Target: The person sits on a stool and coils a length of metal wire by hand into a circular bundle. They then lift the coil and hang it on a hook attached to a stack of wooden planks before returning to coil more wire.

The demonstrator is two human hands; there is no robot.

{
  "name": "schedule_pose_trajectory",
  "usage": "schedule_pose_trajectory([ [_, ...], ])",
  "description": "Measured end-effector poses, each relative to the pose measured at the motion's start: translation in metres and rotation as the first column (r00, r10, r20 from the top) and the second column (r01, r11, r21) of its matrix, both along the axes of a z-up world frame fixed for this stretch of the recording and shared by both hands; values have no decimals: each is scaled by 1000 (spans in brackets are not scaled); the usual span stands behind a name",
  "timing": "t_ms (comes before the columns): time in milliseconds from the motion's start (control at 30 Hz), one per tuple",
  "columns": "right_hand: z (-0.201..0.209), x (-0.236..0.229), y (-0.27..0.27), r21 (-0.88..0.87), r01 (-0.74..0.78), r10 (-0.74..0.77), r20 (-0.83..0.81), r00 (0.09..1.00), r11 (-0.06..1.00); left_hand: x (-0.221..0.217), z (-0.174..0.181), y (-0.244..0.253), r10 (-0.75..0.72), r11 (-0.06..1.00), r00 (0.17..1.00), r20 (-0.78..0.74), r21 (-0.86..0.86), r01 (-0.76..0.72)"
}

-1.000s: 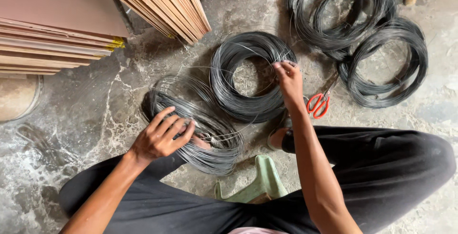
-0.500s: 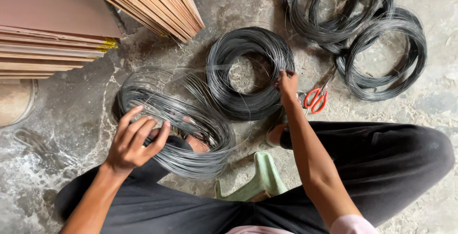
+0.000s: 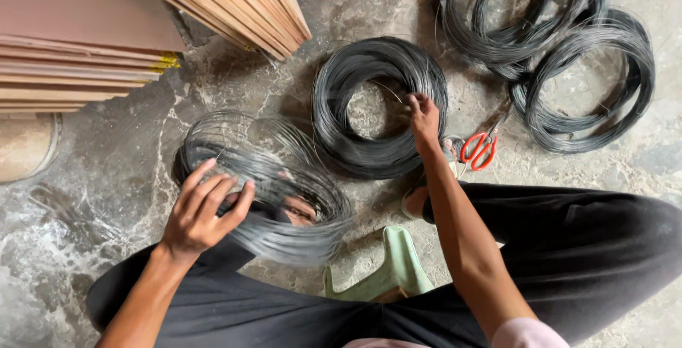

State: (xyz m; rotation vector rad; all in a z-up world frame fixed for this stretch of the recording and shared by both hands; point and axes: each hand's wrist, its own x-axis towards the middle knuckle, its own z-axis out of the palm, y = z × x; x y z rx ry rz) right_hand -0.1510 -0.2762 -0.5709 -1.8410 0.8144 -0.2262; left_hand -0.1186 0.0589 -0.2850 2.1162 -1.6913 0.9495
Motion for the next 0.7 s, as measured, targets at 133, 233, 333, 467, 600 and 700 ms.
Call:
schedule_pose_trajectory([
  [133,57,-2,17,526,-117,73,105,992,843,5,-9,-2,25,1000,1000,4,19,-25],
  [233,80,-18,18,623,-186,168,87,982,760,5,-14,1,37,999,999,-4,39,-37],
  [333,110,-32,18,530,-286,296,69,953,799,7,-15,1,48,998,999,-8,36,-48],
  [467,125,-50,25,644,-127,138,33,990,754,5,-18,-1,38,999,999,-5,9,-38],
  [600,134,-53,30,86,-15,24,-98,995,996,-1,-13,-5,31,1000,999,-35,-3,-31],
  [700,114,-56,22,-6,-34,34,-86,996,999,-2,-10,-5,6,1000,999,-41,13,-6],
])
